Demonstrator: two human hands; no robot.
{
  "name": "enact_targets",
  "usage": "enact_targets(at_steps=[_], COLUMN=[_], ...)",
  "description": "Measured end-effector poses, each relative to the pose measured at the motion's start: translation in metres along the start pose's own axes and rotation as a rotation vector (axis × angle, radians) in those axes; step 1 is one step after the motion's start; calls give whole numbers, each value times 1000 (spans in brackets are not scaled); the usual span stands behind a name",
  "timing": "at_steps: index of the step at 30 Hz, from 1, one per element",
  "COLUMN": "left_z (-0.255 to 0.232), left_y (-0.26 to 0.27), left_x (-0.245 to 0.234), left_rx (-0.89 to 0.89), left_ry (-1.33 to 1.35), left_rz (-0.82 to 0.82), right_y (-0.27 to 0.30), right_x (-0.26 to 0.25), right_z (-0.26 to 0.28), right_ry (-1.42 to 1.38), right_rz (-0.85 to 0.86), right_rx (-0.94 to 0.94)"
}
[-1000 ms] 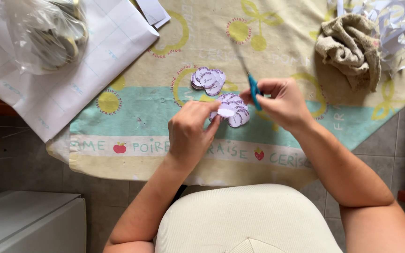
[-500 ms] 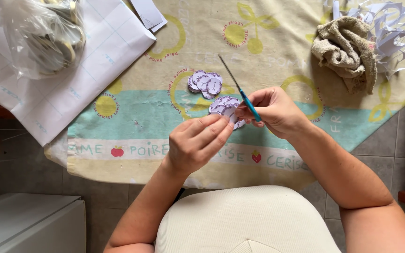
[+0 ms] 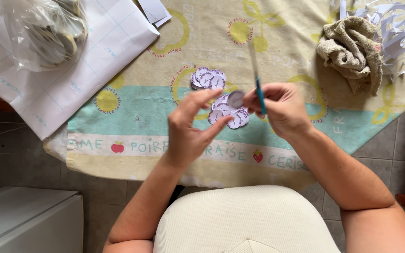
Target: Trimming the edges of small circular paper labels using scissors
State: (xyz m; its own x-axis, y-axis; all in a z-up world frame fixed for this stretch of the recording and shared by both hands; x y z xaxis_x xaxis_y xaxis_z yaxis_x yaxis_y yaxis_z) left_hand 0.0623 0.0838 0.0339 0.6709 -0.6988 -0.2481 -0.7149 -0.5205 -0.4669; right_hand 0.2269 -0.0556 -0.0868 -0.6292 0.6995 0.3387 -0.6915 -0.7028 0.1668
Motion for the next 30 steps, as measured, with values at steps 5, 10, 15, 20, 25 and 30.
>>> enact_targets(at_steps=[5, 10, 15, 20, 25, 30], left_z=[17, 37, 73, 56, 53, 78], left_y=[-15, -32, -37, -40, -47, -50], left_x=[-16, 19, 33, 24, 10, 1], left_rx=[69, 281, 295, 366, 286, 119], left_ry=[-470, -660, -584, -454, -151, -192], left_rz=[86, 248, 294, 244, 316, 464], right_y=[-12, -9, -10, -10, -8, -14], right_x=[-39, -43, -36, -33, -23, -5], right_z=[39, 37, 34, 31, 25, 10], right_ry=[-133, -172, -86, -36, 18, 170], right_rz=[-256, -304, -282, -250, -239, -225], right_rx=[-81, -82, -87, -83, -77, 11])
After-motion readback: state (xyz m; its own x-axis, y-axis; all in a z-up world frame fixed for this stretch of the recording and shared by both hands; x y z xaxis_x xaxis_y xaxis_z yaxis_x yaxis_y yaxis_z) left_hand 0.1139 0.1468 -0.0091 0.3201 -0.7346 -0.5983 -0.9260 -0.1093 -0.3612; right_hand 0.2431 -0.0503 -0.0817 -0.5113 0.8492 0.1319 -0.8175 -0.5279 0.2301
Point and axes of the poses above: each hand's wrist, its own y-axis away from the middle knuckle, its own x-axis out of the palm, z = x × y, the point moved 10 cm from there along -y, towards the middle knuckle, and after that the axes turned 5 degrees about -y, right-handed, at the moved point
